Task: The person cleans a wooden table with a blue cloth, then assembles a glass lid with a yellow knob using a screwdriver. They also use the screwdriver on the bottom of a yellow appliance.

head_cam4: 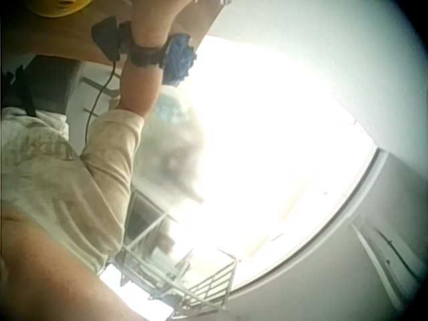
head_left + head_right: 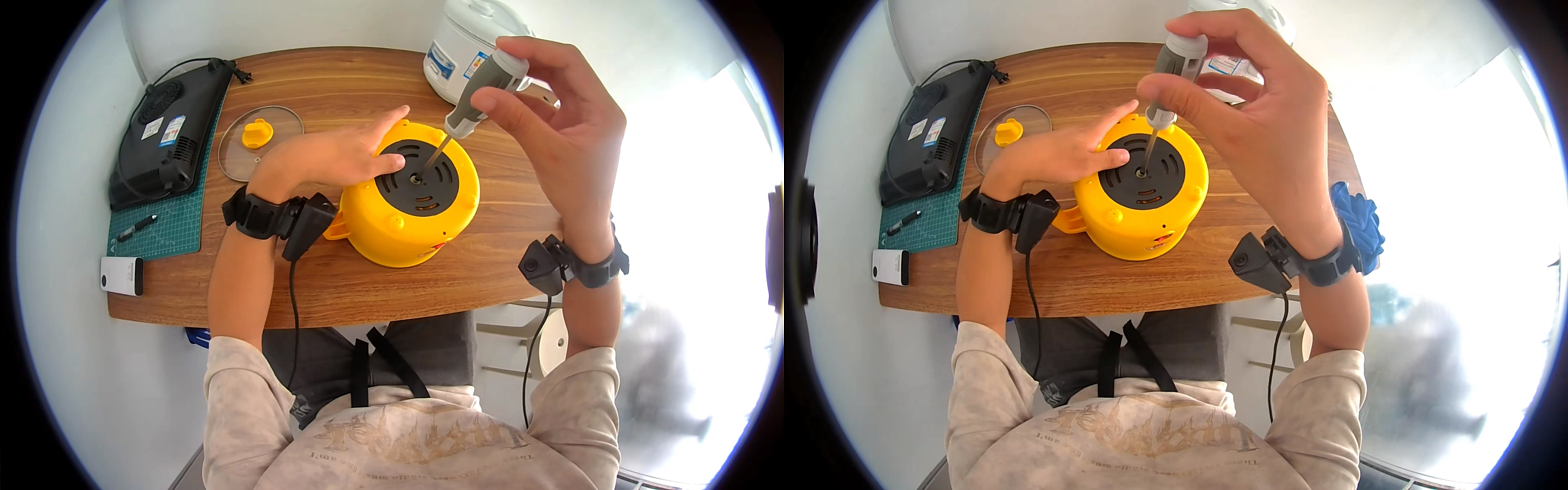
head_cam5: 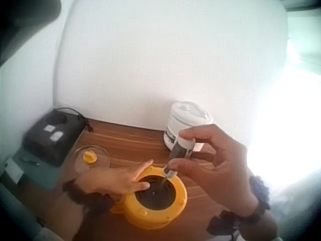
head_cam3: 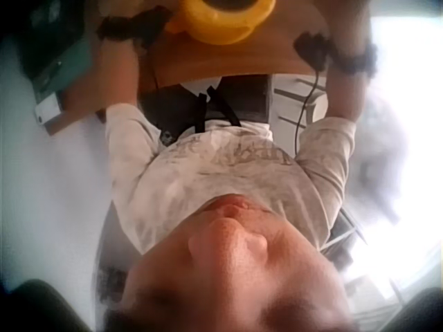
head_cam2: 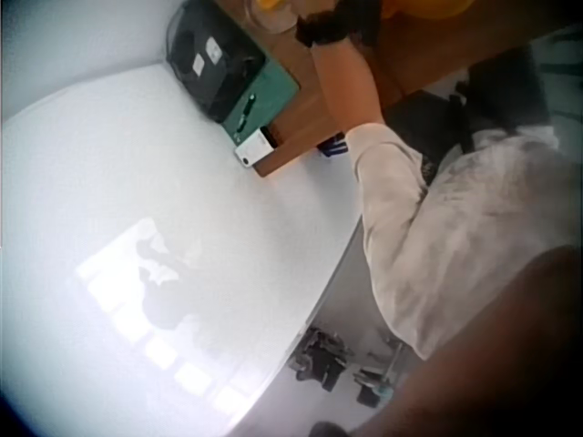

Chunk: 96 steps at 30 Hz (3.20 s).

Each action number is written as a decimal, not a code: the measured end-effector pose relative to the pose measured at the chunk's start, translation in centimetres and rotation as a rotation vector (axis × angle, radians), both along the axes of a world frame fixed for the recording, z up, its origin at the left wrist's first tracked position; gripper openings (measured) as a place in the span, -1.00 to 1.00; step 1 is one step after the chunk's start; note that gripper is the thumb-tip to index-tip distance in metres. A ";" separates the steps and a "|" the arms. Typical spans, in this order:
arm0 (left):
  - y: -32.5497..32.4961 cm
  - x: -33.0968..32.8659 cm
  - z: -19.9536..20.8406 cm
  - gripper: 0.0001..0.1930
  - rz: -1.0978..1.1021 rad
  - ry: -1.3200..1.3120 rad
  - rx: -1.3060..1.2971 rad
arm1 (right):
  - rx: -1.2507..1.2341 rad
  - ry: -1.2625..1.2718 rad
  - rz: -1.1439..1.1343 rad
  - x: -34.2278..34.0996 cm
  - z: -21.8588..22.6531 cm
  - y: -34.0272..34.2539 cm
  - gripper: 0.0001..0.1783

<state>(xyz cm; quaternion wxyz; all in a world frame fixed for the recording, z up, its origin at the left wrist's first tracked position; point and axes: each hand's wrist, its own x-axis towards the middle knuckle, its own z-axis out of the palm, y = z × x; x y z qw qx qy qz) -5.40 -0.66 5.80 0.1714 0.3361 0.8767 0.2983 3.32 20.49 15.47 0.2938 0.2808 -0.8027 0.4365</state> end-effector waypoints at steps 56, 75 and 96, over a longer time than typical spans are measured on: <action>-0.6 -1.1 -1.0 -0.14 -0.066 -0.066 0.040 | 0.062 -0.116 0.013 -1.5 1.2 0.6 -0.56; -0.5 -1.1 -1.1 -0.13 -0.070 -0.062 0.030 | 0.083 -0.042 0.093 -2.0 1.0 1.0 -0.59; -0.5 -1.2 -1.3 -0.11 -0.050 -0.054 0.012 | 0.111 -0.129 -0.004 -1.1 1.5 1.0 -0.67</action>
